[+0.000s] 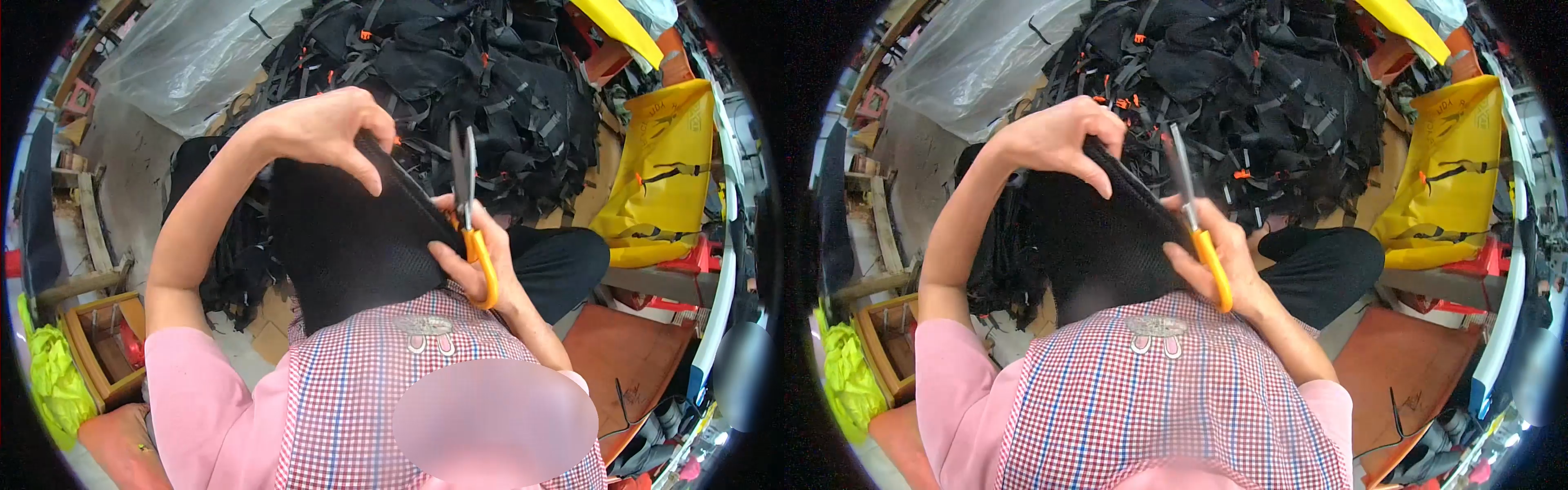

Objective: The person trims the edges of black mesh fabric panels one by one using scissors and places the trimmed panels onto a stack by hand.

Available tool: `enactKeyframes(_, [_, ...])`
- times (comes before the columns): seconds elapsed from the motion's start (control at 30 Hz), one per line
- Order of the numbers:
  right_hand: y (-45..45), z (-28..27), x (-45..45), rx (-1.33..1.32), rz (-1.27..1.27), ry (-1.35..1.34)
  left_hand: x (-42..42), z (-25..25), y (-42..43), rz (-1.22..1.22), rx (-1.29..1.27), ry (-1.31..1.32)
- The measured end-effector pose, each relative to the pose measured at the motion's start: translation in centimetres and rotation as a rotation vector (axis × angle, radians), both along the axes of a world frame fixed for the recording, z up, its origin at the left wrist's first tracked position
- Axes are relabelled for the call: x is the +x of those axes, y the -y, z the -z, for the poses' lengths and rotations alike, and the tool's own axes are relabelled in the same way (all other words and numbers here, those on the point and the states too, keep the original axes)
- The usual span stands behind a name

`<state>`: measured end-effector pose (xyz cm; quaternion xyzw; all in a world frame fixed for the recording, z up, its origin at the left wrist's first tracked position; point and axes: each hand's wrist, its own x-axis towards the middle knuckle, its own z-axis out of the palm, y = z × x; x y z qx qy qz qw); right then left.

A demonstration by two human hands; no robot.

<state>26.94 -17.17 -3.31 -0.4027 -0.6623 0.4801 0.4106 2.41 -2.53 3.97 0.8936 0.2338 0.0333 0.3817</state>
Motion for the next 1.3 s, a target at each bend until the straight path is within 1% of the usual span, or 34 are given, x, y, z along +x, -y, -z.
enactKeyframes(0.07, [0.4, -1.8, 0.9, -0.109, 0.048, 0.197, -0.5, -0.6, 1.7, -0.093, 0.106, 0.111])
enactKeyframes(0.1, [0.3, -0.9, 1.0, -0.092, 0.044, 0.121, -0.7, -0.6, 2.1, -0.137, 0.104, 0.150])
enactKeyframes(0.2, [0.7, -0.7, 0.9, 0.010, 0.037, 0.180, -1.8, -2.5, 2.0, -0.122, 0.282, 0.171])
enactKeyframes(0.27, [0.8, -1.3, 0.5, 0.018, 0.028, 0.185, -2.9, -6.5, 2.4, -0.123, 0.450, 0.172])
enactKeyframes(0.33, [0.7, -1.4, 0.1, -0.013, 0.010, 0.158, -3.6, -11.0, 3.3, -0.091, 0.506, -0.028])
enactKeyframes(0.37, [0.6, -1.0, -0.2, -0.037, -0.007, 0.114, -3.9, -12.1, 3.6, -0.075, 0.534, -0.132])
enactKeyframes(0.4, [0.3, -0.4, -0.5, -0.046, -0.009, 0.085, -4.3, -11.8, 3.1, -0.139, 0.608, -0.185])
enactKeyframes(0.47, [-0.1, 0.6, -1.1, -0.066, -0.013, 0.030, -5.1, -9.5, 0.5, -0.268, 0.754, -0.290])
enactKeyframes(0.5, [-0.2, 0.7, -1.2, -0.227, 0.000, 0.049, -5.5, -7.1, -0.7, -0.399, 0.759, -0.320])
enactKeyframes(0.53, [-0.3, 1.0, -1.3, -0.231, 0.017, 0.059, -5.3, -4.5, -0.2, -0.432, 1.006, -0.339])
enactKeyframes(0.6, [-0.4, 2.4, -1.3, -0.247, 0.061, 0.081, -3.2, -0.9, 2.4, -0.467, 1.045, -0.132])
enactKeyframes(0.63, [-0.3, 2.9, -1.2, -0.299, 0.066, 0.028, -1.9, -0.5, 4.8, -0.412, 0.724, -0.111])
enactKeyframes(0.67, [-0.3, 2.8, -1.1, -0.292, 0.077, 0.047, -0.6, -0.2, 7.6, -0.353, 0.403, -0.089])
enactKeyframes(0.73, [-0.6, 2.0, -1.2, -0.266, 0.093, 0.083, 1.6, 2.9, 12.2, -0.297, 0.410, -0.062])
enactKeyframes(0.8, [-1.3, 1.7, -1.5, -0.239, 0.034, 0.087, 2.5, 5.2, 13.8, -0.396, 0.397, -0.064])
enactKeyframes(0.83, [-1.5, 1.6, -1.7, -0.226, 0.004, 0.087, 2.7, 6.3, 13.9, -0.468, 0.440, -0.072])
enactKeyframes(0.87, [-1.7, 1.4, -2.0, -0.249, -0.003, 0.090, 2.5, 7.1, 14.1, -0.483, 0.420, -0.065])
enactKeyframes(0.93, [-1.9, 1.0, -2.5, -0.297, -0.011, 0.098, 2.1, 8.1, 14.7, -0.507, 0.378, -0.049])
enactKeyframes(0.97, [-1.9, 2.0, -2.4, -0.227, -0.016, 0.088, 2.2, 8.3, 15.0, -0.553, 0.375, 0.022])
enactKeyframes(1.03, [-2.0, 1.4, -1.6, -0.354, -0.040, 0.153, 2.3, 9.5, 15.8, -0.580, 0.443, 0.095])
enactKeyframes(1.2, [-2.1, 2.1, 1.3, -0.467, -0.212, 0.342, 2.4, 11.4, 16.5, -0.655, 0.526, 0.271])
enactKeyframes(1.3, [-2.3, 1.4, 1.3, -0.534, -0.306, 0.314, 2.4, 11.9, 16.6, -0.634, 0.512, 0.346])
